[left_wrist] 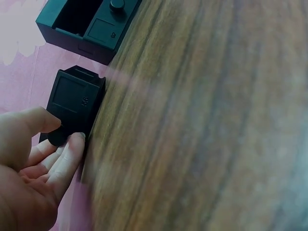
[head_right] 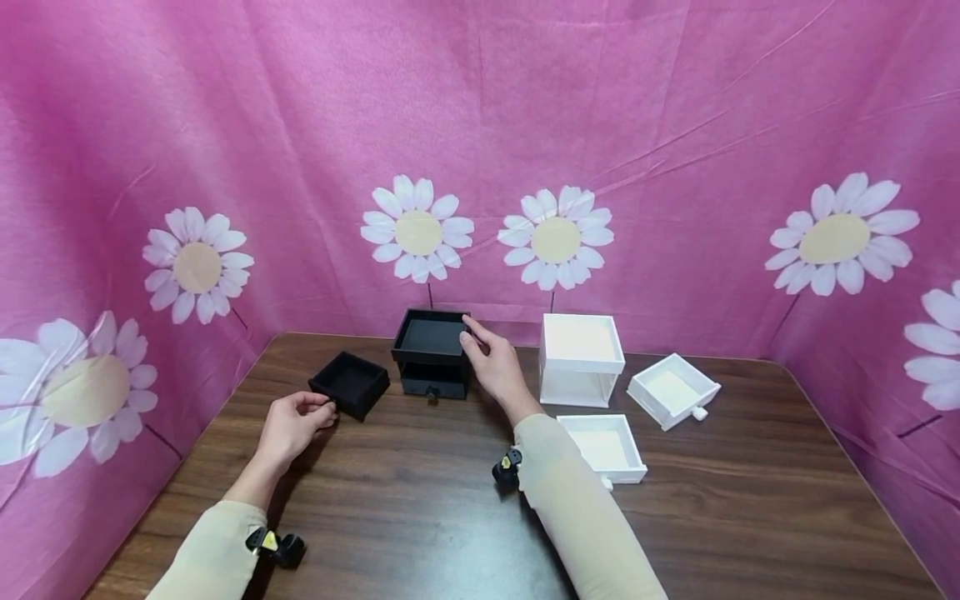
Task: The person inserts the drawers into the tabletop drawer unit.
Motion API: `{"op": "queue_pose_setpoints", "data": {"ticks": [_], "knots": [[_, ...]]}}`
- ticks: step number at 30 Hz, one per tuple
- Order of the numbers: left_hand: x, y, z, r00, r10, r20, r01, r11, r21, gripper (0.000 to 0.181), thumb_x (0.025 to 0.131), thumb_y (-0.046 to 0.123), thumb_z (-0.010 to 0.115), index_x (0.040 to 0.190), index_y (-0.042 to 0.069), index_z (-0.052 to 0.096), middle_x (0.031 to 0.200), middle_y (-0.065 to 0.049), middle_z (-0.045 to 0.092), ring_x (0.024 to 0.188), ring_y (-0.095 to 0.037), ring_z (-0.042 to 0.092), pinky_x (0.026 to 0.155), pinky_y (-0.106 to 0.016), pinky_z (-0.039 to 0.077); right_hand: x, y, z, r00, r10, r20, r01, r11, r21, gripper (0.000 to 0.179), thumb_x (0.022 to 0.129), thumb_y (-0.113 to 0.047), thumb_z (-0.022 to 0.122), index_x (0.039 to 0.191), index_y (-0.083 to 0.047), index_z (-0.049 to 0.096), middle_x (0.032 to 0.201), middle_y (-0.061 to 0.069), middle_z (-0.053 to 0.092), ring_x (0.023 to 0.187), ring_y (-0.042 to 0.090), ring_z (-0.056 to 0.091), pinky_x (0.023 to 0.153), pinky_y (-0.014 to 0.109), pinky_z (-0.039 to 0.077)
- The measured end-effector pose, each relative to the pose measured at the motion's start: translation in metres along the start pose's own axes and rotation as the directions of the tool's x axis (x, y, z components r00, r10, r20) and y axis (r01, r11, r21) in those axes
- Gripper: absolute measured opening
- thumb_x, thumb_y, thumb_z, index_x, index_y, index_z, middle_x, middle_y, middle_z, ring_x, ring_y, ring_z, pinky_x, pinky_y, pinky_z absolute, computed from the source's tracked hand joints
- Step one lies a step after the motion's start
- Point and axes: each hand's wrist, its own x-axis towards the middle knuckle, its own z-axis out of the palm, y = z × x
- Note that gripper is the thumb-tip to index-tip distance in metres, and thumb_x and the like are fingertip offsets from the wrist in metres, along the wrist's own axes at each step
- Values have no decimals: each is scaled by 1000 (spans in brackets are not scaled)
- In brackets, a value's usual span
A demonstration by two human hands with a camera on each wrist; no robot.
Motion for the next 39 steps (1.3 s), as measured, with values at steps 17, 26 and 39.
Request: {"op": "queue_pose_setpoints", "data": {"ticks": [17,26,39], "knots": [[-16,-5,1,1000,-10,-17,8,989,-147,17,94,-4,75,107,-15,70,78,-2,78,65,-1,73,64,-16,60,-3,0,1,1000,7,-1,-7,1000,-18,49,113,-35,59,159,-20,56,160,13,58,112,34,77,105,50,62],[-22,-4,2,1000,-10,-28,5,984,-179,16,93,-5,75,105,-15,71,77,-3,78,65,-2,74,66,-17,63,1,3,2,1000,7,-9,-7,1000,-3,48,113,-35,59,159,-19,56,160,14,58,114,34,76,103,48,63],[-30,0,3,1000,-15,-25,10,983,-185,17,92,-3,78,104,-14,73,82,-8,80,66,-4,75,66,-17,62,1,1,1,1000,9,-21,-9,1000,2,48,112,-35,60,158,-20,57,156,15,61,110,30,77,102,47,64]]}}
